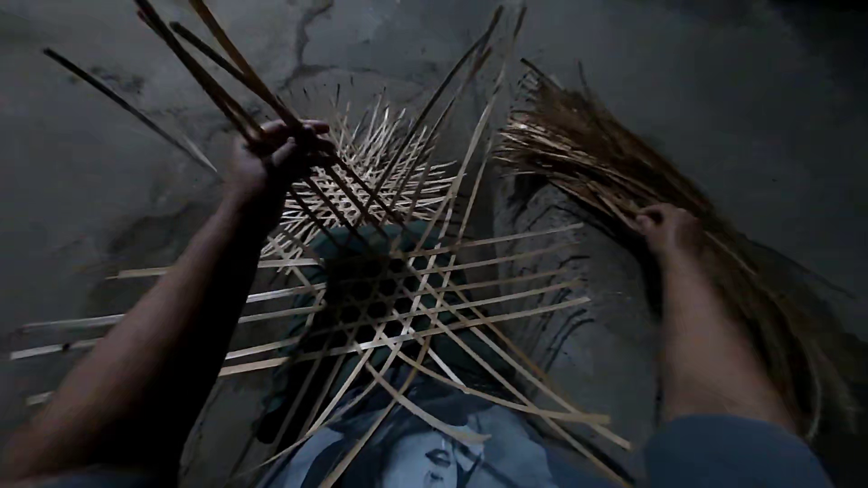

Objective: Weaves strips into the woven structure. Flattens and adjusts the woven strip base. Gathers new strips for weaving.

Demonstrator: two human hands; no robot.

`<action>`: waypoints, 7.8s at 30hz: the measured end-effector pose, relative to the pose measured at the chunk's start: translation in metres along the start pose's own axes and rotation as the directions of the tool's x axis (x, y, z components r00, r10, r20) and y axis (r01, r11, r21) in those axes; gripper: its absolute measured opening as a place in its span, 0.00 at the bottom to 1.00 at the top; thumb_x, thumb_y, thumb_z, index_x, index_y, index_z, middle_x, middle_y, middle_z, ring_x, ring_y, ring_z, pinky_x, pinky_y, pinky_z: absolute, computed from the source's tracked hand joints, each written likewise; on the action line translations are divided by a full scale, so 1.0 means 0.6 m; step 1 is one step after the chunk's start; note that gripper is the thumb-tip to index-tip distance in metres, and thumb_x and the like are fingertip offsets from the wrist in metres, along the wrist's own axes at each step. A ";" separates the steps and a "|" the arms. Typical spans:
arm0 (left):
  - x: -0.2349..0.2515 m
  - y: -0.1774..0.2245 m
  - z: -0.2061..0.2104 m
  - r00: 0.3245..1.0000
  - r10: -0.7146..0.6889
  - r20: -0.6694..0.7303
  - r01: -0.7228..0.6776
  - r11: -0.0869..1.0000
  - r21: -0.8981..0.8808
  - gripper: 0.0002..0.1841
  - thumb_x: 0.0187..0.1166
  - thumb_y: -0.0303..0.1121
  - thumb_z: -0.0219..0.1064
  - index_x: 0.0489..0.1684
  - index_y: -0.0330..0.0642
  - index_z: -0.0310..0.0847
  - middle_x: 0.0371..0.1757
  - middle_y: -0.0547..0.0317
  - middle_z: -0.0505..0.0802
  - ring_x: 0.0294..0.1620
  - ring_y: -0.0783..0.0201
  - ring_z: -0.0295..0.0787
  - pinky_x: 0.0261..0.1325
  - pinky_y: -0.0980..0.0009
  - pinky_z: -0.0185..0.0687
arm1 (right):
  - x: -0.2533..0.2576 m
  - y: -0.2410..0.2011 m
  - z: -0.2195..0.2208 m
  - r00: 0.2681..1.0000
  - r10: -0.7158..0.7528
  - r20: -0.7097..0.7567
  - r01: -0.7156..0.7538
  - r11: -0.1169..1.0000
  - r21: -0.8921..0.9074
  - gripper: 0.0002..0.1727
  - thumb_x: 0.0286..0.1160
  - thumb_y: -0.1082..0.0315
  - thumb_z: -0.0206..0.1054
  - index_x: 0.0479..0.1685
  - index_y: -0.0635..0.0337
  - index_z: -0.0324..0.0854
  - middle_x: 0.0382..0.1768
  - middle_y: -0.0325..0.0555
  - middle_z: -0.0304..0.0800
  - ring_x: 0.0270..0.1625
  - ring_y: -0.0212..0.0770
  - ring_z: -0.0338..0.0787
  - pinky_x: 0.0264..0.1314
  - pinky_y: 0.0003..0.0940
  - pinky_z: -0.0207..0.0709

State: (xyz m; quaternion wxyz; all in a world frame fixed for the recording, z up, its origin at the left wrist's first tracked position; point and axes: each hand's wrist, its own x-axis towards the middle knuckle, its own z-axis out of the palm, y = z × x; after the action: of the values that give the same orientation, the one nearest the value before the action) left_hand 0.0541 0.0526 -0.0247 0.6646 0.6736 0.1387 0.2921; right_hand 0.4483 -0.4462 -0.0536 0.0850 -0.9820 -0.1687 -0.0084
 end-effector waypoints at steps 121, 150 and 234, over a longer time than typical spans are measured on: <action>-0.028 -0.157 0.119 0.798 -0.589 0.126 0.475 0.744 0.470 0.18 0.86 0.33 0.60 0.72 0.42 0.78 0.54 0.48 0.92 0.43 0.59 0.92 0.49 0.58 0.90 | -0.172 -0.506 0.184 0.581 -0.753 0.310 0.349 0.574 0.741 0.16 0.82 0.66 0.68 0.65 0.56 0.80 0.54 0.45 0.90 0.58 0.39 0.90 0.67 0.46 0.83; -0.071 -0.156 0.076 0.869 -0.447 -0.211 0.495 0.792 0.358 0.17 0.90 0.34 0.56 0.70 0.37 0.74 0.45 0.49 0.91 0.38 0.60 0.89 0.45 0.60 0.87 | -0.210 -0.579 0.195 0.494 -0.811 0.313 0.422 0.539 0.730 0.23 0.77 0.66 0.73 0.72 0.56 0.80 0.49 0.50 0.93 0.50 0.45 0.92 0.61 0.51 0.85; -0.115 -0.142 0.043 0.969 -0.243 0.041 0.201 0.878 0.435 0.14 0.82 0.31 0.66 0.62 0.57 0.88 0.53 0.58 0.94 0.53 0.58 0.91 0.62 0.45 0.83 | -0.221 -0.636 0.159 0.779 -0.484 0.399 -0.019 0.618 0.786 0.29 0.97 0.48 0.42 0.63 0.57 0.85 0.41 0.43 0.92 0.26 0.32 0.83 0.29 0.30 0.79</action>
State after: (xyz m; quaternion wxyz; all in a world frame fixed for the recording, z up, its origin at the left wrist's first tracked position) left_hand 0.0313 -0.0016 -0.1207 0.5357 0.7953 0.2443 0.1444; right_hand 0.1951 -0.1195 -0.0909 0.4273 -0.7756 -0.3071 0.3487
